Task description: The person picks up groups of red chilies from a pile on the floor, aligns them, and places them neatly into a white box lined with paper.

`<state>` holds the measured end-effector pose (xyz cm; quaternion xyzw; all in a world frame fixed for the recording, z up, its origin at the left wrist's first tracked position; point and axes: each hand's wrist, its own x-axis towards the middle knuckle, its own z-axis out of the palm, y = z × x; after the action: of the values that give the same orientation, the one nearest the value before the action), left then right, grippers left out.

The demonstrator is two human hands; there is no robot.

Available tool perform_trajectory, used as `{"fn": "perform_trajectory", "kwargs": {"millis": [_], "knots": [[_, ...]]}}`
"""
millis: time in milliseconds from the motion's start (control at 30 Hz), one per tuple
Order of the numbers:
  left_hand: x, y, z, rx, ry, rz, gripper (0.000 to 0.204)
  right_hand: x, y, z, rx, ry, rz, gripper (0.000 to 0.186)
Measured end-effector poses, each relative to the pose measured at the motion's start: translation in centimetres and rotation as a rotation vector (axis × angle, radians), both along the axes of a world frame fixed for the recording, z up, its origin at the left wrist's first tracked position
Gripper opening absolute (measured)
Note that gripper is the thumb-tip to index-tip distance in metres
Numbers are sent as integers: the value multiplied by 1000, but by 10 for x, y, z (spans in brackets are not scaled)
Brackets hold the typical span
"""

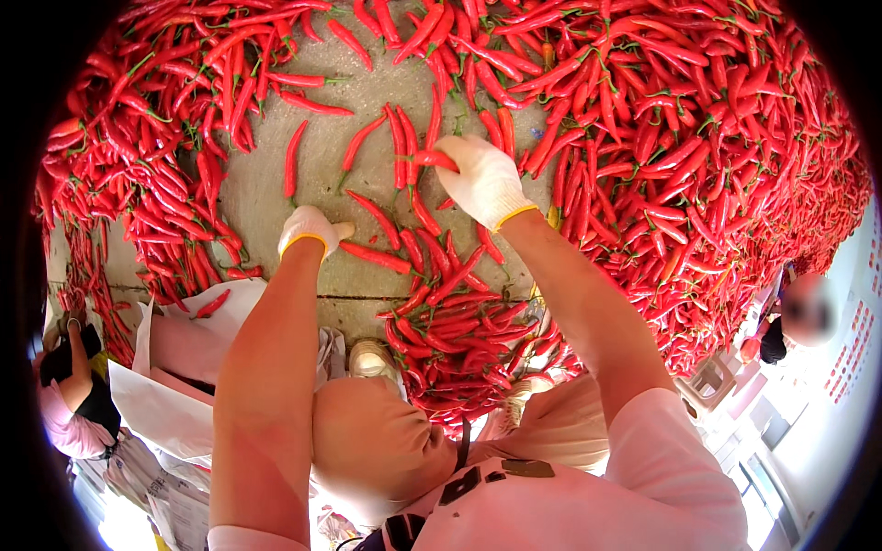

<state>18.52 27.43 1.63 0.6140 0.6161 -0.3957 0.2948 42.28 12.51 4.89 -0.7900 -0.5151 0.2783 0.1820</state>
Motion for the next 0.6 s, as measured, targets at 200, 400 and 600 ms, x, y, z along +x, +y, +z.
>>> {"fn": "perform_trajectory", "kwargs": {"millis": [200,400,600], "knots": [[-3,0,-1,-19,-23,-53,69,-13,22,-15,-108,-252,541,42],[-1,1,0,-25,-24,-29,73,-7,47,-12,68,-346,781,34],[1,-1,-4,8,-20,-26,76,-24,82,-2,-76,-540,985,18]]}}
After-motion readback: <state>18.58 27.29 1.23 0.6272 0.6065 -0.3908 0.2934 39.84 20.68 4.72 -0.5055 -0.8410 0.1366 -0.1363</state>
